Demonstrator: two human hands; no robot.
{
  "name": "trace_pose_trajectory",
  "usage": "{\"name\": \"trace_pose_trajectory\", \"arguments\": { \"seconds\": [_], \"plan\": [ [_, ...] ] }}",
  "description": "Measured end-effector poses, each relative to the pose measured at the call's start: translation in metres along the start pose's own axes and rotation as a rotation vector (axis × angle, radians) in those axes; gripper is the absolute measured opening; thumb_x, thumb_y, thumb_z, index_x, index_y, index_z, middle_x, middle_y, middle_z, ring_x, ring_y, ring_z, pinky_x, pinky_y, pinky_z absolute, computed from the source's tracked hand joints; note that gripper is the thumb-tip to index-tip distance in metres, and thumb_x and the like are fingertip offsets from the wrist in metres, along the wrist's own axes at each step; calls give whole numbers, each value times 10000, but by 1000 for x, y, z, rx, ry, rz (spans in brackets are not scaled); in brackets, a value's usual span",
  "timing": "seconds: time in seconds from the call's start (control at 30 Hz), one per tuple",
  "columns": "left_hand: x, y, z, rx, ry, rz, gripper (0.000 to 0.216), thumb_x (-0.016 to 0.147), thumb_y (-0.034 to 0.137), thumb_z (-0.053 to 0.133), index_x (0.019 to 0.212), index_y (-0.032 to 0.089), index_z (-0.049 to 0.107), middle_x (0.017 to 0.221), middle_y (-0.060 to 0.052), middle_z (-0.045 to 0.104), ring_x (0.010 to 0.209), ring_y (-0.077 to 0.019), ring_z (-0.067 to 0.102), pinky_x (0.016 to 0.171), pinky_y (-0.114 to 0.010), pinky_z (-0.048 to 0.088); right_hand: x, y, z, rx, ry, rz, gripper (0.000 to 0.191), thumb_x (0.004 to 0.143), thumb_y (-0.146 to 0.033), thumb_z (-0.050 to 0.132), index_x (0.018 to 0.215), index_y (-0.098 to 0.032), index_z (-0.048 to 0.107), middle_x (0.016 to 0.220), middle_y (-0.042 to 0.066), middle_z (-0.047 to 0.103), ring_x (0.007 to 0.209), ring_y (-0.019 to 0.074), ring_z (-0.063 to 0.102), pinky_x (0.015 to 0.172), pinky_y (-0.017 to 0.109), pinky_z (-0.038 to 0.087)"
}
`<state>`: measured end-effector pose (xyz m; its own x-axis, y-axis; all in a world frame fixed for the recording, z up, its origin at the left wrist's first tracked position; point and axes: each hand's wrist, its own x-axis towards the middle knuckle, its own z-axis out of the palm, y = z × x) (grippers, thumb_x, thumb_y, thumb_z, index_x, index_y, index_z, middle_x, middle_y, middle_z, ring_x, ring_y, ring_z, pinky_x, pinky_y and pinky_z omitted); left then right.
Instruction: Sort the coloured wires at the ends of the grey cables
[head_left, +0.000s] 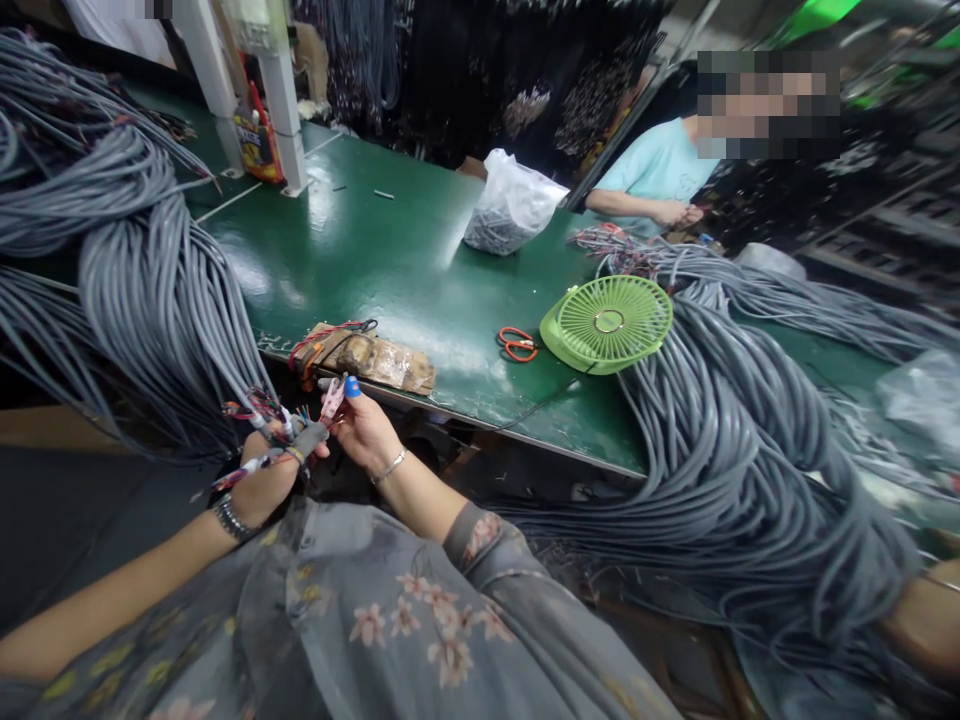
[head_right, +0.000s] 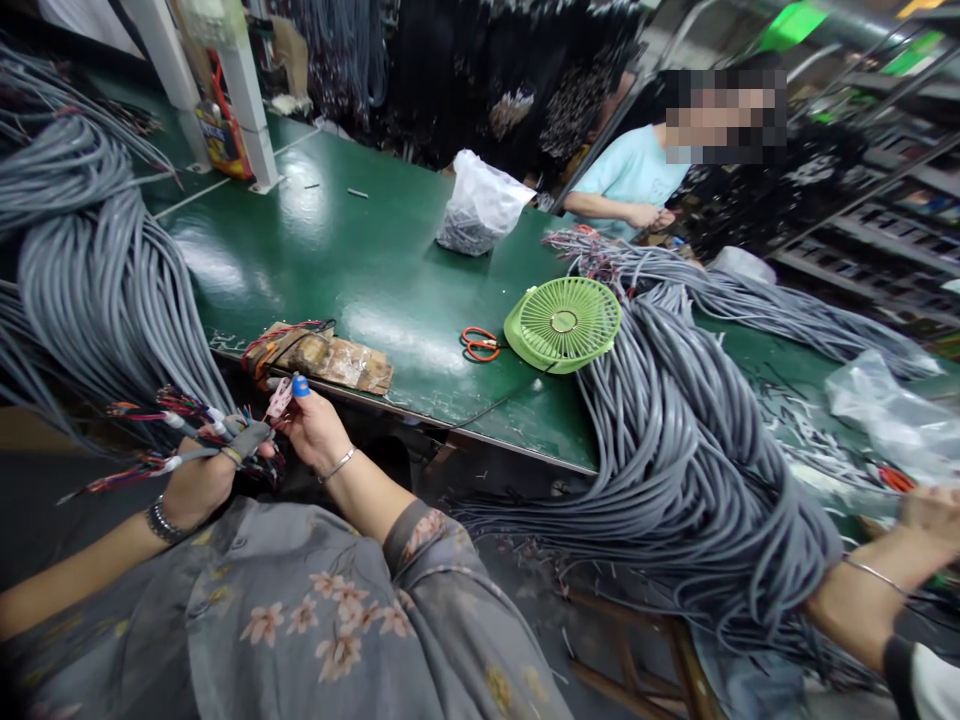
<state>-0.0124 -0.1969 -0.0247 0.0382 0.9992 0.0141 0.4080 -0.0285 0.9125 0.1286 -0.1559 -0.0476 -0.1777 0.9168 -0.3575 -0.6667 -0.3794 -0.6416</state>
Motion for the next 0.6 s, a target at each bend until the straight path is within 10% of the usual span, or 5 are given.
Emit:
{"name": "trace_pose_trajectory", "arguments": {
  "seconds": [0.6],
  "plan": [
    [-9,0,-6,-84,-10,16,306,732,470,632,559,231,712,588,-39,760,609,-224,705,665,-338,580,-7,-4,-13,-27,-93,158,485,948,-622,586,788,-169,655,744,31,675,637,119,562,595,222,502]
  ]
}}
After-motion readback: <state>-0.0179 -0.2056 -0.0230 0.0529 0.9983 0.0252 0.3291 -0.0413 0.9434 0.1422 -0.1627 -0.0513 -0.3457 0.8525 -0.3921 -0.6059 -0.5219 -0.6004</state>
